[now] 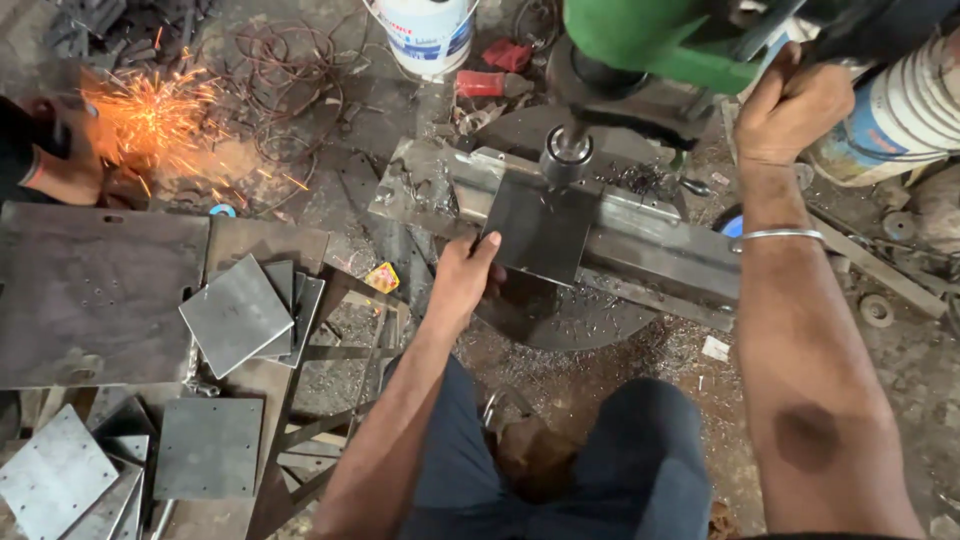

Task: The person sits at a bench-mounted punch press, places a square metal plate under the punch, and pulls the lever to punch a hole through it. They then move the punched plate to a stack on the side table, pick up the next plate, and repeat the punching cycle.

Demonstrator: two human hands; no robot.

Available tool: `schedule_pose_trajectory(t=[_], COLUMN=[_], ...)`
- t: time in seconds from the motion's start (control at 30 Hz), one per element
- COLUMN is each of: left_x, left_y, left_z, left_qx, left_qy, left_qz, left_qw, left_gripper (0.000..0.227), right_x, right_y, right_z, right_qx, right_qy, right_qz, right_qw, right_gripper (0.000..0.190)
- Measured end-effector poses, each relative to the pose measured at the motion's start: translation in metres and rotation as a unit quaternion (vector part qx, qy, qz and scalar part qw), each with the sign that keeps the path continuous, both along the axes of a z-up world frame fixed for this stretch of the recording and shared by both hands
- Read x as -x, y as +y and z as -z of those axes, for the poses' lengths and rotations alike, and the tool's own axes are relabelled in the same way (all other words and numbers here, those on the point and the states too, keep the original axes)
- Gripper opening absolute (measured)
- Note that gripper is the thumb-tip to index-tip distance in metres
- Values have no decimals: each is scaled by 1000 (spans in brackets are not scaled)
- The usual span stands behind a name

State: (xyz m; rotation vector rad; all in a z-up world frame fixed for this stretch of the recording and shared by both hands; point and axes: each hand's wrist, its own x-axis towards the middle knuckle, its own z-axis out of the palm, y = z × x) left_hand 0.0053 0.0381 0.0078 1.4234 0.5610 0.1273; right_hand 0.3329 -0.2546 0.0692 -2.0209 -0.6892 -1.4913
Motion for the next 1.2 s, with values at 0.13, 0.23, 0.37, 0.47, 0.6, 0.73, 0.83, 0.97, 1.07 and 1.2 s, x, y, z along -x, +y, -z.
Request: schedule_pose_trajectory(t=[0.13, 0.23, 0.37, 0.47, 0.6, 0.73, 0.83, 0.97, 1.07, 1.2], left_x=[-2, -1, -1, -1, 3, 3, 3, 1, 1, 0], left_y=[-3, -6, -9, -12, -14, -12, -11, -13, -16, -18], left_z=[-6, -2, -6, -15, -20, -23, -24, -19, -19, -10], left_qx=[30, 41, 56, 53, 43, 59, 66, 73, 68, 64], left_qy=[-19, -31, -26, -3, 11, 17, 7, 12, 7, -21], left_qz=[10, 4, -3, -15, -20, -22, -7, -10, -24, -33], left_qw=[999, 999, 998, 998, 999, 998, 998, 997, 997, 997], left_gripper=[28, 33, 35, 35, 37, 36, 35, 39, 37, 39], right_x=[-3, 5, 4, -1, -1, -9, -6, -12, -14, -6], right_y=[-5, -1, 0, -1, -2, -5, -2, -7, -9, -4], right_z=[-5, -13, -21, -21, -25, -19, -26, -24, -24, -38], right_qx=[2, 6, 10, 11, 19, 28, 26, 49, 61, 64], right_qy=[11, 45, 1, -1, -15, -16, 1, -5, -8, -12], right_qz=[3, -16, -53, -67, -94, -79, -56, -68, -64, -81], right_qw=[1000, 999, 999, 998, 995, 996, 998, 997, 996, 995], right_gripper=[48, 46, 37, 40, 28, 13, 10, 22, 25, 28])
